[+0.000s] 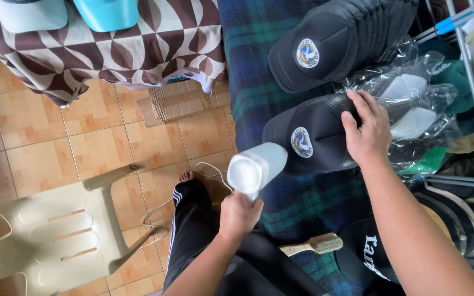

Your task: Brushing and steaming a baseball cap to clean and restore its shape.

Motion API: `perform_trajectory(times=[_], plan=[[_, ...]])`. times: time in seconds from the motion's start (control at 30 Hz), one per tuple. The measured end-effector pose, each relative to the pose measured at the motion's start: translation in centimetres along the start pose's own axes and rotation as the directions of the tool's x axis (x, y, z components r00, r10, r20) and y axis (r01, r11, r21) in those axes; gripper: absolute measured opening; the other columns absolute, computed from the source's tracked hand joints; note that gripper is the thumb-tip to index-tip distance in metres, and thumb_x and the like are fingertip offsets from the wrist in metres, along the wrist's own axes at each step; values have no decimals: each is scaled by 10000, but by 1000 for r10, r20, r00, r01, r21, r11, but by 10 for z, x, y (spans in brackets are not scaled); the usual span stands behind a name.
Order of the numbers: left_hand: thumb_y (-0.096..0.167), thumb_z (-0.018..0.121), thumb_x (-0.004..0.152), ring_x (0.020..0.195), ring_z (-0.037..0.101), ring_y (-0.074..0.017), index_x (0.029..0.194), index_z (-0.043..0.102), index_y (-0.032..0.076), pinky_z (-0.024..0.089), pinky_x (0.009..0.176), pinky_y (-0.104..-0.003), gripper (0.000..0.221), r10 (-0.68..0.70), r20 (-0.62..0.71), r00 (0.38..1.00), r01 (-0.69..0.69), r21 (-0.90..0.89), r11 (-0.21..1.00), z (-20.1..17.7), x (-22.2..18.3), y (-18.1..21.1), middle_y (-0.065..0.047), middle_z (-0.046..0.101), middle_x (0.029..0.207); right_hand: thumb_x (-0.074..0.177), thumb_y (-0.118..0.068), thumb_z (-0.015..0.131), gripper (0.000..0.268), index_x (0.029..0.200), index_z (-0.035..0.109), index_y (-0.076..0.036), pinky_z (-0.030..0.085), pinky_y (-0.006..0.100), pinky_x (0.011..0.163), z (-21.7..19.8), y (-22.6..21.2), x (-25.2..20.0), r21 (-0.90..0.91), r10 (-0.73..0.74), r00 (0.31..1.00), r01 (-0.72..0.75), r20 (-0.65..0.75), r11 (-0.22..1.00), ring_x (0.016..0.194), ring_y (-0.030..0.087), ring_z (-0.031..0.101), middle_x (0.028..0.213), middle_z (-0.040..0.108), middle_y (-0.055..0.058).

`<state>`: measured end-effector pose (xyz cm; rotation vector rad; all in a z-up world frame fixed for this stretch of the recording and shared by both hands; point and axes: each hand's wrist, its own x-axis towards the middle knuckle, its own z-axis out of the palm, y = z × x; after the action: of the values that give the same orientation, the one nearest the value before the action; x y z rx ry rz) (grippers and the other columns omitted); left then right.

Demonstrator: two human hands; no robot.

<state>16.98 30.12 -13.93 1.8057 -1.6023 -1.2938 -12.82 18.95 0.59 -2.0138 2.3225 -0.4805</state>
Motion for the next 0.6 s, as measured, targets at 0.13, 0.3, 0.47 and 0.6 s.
perform_trajectory(times=[0.13,0.3,0.47,0.6], plan=[[267,771,684,558,688,-410,687,632,71,540,466,-508,241,376,-148,915,-366,88,926,6,-19,-4,-144,625,572,1061,-378,532,469,1506,579,-238,441,553,1045,2,4,1,-8,-12,1000,12,-28,1000,1269,389,542,1468,553,90],[223,755,755,492,643,-401,621,588,86,522,428,-465,254,519,-187,834,-523,27,852,24,-32,11,-114,573,510,1057,-336,555,442,1482,605,-227,456,561,1029,3,6,-2,-17,-23,996,21,-88,1000,1241,415,565,1437,592,121],[135,707,804,460,630,-212,957,591,13,518,467,-365,228,-210,292,933,349,-593,725,-46,7,89,-99,631,554,1056,-265,572,365,1393,667,-159,447,457,1081,11,12,-4,91,-41,976,62,-214,994,1226,347,604,1361,654,127],[74,696,817,456,622,-218,1030,570,-6,515,444,-374,259,-116,328,937,297,-579,759,-77,78,117,-108,613,606,1041,-319,592,367,1363,694,-176,463,457,1058,13,12,-4,65,-7,966,25,-260,998,1215,333,630,1322,687,110]])
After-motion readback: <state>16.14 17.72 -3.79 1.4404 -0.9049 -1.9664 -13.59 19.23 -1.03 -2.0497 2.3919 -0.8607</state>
